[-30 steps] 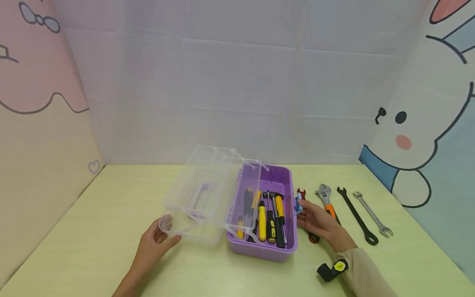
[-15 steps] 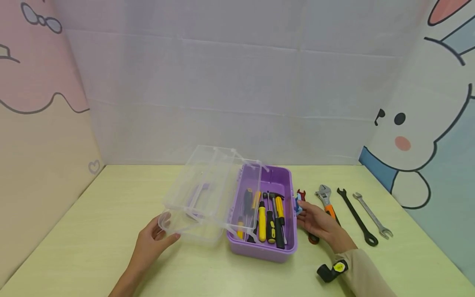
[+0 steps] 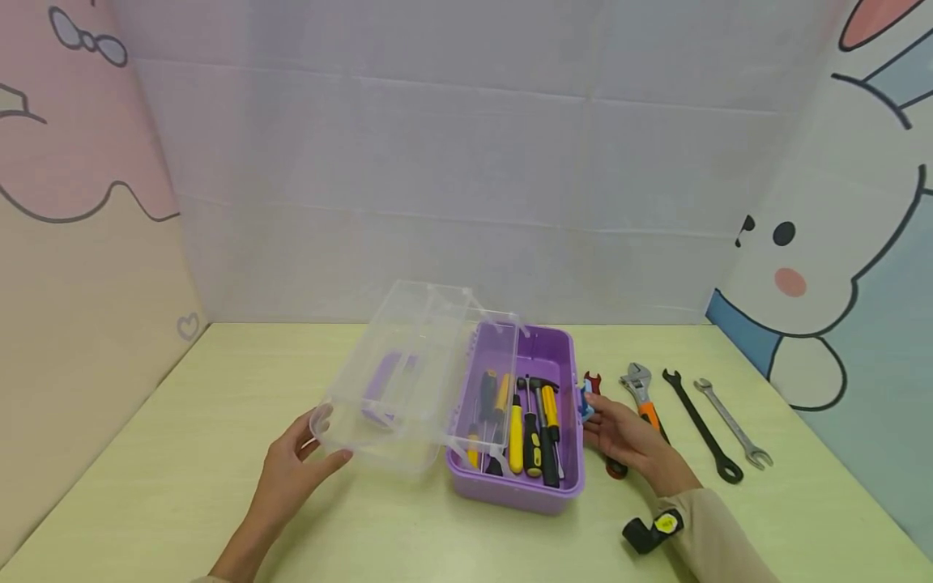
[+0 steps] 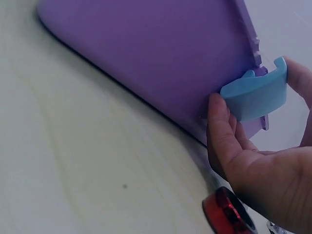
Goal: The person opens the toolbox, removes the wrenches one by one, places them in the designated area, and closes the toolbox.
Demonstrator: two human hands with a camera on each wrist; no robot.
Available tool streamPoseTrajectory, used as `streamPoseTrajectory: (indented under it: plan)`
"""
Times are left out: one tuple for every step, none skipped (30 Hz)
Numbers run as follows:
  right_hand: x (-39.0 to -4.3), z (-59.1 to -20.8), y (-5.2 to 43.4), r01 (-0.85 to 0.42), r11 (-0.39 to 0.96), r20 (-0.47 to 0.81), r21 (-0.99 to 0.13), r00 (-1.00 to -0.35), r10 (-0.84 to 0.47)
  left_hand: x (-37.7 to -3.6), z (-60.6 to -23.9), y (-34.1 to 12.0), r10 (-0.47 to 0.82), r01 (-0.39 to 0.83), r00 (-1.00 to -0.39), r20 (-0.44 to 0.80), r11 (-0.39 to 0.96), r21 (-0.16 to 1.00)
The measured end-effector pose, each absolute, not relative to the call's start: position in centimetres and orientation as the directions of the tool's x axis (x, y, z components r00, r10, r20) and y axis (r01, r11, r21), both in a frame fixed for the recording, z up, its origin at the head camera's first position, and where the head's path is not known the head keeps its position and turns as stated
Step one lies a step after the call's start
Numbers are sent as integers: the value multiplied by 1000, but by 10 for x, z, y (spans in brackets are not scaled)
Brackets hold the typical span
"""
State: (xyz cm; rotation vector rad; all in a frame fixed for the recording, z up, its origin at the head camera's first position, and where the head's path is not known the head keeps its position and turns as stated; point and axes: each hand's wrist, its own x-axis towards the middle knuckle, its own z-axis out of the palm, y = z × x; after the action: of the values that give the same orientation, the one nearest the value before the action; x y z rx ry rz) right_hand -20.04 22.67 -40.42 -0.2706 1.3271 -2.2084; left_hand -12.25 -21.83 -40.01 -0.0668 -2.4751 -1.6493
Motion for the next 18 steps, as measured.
streamPoseTrajectory:
  plan:
    - [-200, -404, 226, 346, -368, -102, -863, -832, -545, -122, -399, -218, -54, 132, -985, 166, 395, 909]
    - [-201, -404, 227, 346, -369, -101, -863, -832, -545, -122, -398, -218, -53, 135, -984, 170, 402, 906]
    - [-201, -404, 227, 345, -370, -101, -862, -834, -543, -122, -396, -218, -51, 140, -983, 176, 410, 901]
    - [-200, -404, 227, 345, -370, -102, -862, -835, -541, -121, -395, -218, -50, 144, -982, 181, 417, 897]
    - [-200, -404, 227, 345, -367, -106, -864, -837, -538, -121, -393, -218, -49, 147, -982, 184, 423, 894]
    - [-200, -404, 227, 345, -366, -110, -864, -839, -533, -121, -392, -218, -48, 148, -981, 186, 428, 891]
    - [-200, -404, 227, 347, -363, -114, -865, -840, -531, -120, -391, -217, -49, 148, -981, 187, 434, 889]
    - [-200, -404, 227, 346, -359, -118, -867, -842, -527, -120, -390, -217, -49, 149, -981, 190, 438, 887]
    - [-200, -403, 227, 348, -357, -122, -867, -842, -525, -120, -389, -217, -50, 150, -980, 191, 439, 886]
    - [-200, -403, 226, 347, -352, -124, -869, -843, -523, -120, -388, -217, -51, 148, -981, 188, 438, 887]
    - [-200, -403, 227, 349, -350, -128, -869, -843, -523, -119, -388, -217, -50, 148, -981, 188, 438, 887]
    - [-201, -403, 227, 350, -349, -129, -869, -842, -524, -119, -388, -217, -49, 149, -981, 188, 437, 887]
    - [-201, -403, 227, 351, -348, -127, -869, -839, -528, -119, -388, -217, -46, 149, -981, 187, 436, 888]
    - [-201, -403, 227, 351, -348, -128, -869, -840, -527, -119, -387, -217, -44, 151, -981, 189, 436, 887]
    - [-201, -403, 227, 352, -350, -127, -868, -839, -529, -119, -387, -217, -45, 153, -980, 192, 439, 886]
    - [-200, -403, 227, 349, -350, -125, -869, -840, -528, -119, -386, -217, -43, 162, -979, 200, 439, 884]
    - [-200, -403, 227, 349, -352, -123, -868, -840, -529, -119, -384, -216, -41, 173, -976, 212, 440, 881]
    - [-200, -403, 227, 347, -355, -119, -868, -839, -530, -119, -383, -216, -38, 189, -973, 229, 442, 877]
